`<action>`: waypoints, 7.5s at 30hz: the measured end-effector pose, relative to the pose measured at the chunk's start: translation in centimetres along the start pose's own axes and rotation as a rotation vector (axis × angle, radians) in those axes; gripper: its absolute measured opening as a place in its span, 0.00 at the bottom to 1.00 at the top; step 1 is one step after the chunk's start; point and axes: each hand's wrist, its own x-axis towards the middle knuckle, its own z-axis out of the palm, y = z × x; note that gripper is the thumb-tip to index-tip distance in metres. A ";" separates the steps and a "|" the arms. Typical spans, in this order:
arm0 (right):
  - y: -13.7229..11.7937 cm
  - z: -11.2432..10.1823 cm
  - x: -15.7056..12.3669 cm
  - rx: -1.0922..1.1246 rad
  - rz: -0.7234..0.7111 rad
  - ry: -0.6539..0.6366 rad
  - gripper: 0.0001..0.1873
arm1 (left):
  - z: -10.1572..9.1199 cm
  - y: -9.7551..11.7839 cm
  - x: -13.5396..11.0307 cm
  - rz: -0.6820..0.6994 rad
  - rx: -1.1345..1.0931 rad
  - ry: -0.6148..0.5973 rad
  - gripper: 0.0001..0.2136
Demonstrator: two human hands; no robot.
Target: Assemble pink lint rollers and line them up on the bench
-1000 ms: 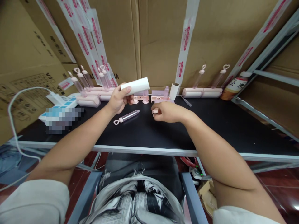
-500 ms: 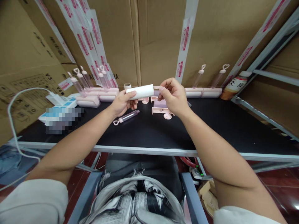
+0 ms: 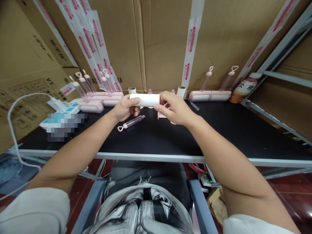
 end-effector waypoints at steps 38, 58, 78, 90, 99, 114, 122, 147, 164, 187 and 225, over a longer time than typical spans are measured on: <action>-1.1 -0.1 -0.3 -0.609 0.420 -0.868 0.22 | 0.8 -0.6 0.3 0.063 0.072 0.041 0.33; -0.3 1.2 -0.7 0.205 0.012 0.178 0.23 | 1.3 -0.9 -0.3 0.105 0.497 -0.147 0.28; 0.2 1.4 -0.7 0.050 -0.189 -0.067 0.33 | 0.2 -3.7 0.5 0.451 0.535 -0.161 0.41; 0.6 -0.7 0.0 0.017 0.023 0.137 0.29 | 1.3 -2.8 0.2 0.381 0.375 0.001 0.37; 4.7 -5.5 0.4 -0.490 0.471 -0.615 0.18 | 0.5 -1.3 0.1 0.202 0.268 0.114 0.37; 1.8 -3.0 0.4 -0.226 0.224 -0.617 0.12 | 0.5 -1.4 0.2 0.187 0.241 0.005 0.40; 1.6 -2.7 0.2 -0.083 0.117 -0.457 0.20 | 0.4 -1.6 0.0 -0.006 0.164 -0.075 0.40; 3.3 -0.4 0.2 0.229 0.178 -0.313 0.24 | 0.7 -1.9 -0.3 -0.049 0.260 -0.175 0.39; 2.5 1.4 0.4 0.570 0.336 -0.200 0.37 | 0.3 -1.2 -0.9 -0.059 0.416 -0.274 0.52; 1.3 1.8 0.3 0.935 0.598 -0.365 0.36 | 0.2 0.1 -0.8 0.306 0.995 -0.460 0.37; 2.5 1.4 0.4 0.604 0.285 0.048 0.25 | -0.9 -1.0 0.0 0.312 0.970 -0.153 0.41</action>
